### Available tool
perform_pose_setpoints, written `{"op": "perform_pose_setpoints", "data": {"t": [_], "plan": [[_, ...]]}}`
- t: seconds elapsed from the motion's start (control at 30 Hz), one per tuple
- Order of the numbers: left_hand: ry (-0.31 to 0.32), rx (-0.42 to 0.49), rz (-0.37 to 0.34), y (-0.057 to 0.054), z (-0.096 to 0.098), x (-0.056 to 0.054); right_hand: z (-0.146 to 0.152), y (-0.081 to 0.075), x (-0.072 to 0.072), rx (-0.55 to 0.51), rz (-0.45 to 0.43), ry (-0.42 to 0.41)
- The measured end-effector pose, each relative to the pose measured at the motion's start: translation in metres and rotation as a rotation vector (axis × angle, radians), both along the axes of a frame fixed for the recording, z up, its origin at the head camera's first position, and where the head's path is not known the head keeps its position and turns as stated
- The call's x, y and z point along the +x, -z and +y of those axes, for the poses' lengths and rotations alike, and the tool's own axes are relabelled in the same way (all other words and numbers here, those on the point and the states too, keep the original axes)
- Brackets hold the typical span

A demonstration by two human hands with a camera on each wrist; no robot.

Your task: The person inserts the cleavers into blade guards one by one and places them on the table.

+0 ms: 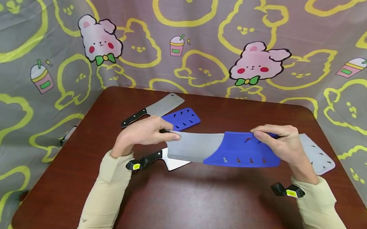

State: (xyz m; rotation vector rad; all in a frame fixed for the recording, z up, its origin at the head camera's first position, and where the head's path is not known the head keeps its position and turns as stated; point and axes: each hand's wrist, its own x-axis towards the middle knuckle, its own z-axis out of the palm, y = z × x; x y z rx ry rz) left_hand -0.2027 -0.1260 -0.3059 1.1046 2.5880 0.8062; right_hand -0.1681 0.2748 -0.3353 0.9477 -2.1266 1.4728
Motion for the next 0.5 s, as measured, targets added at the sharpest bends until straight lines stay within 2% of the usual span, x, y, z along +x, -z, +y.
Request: {"op": "perform_pose_setpoints", "data": {"t": [0.5], "plan": [[-0.002,0.014,-0.005,0.0014,-0.0012,-0.0021,-0.004,0.0007,0.001,0.011,0.009,0.082]]}}
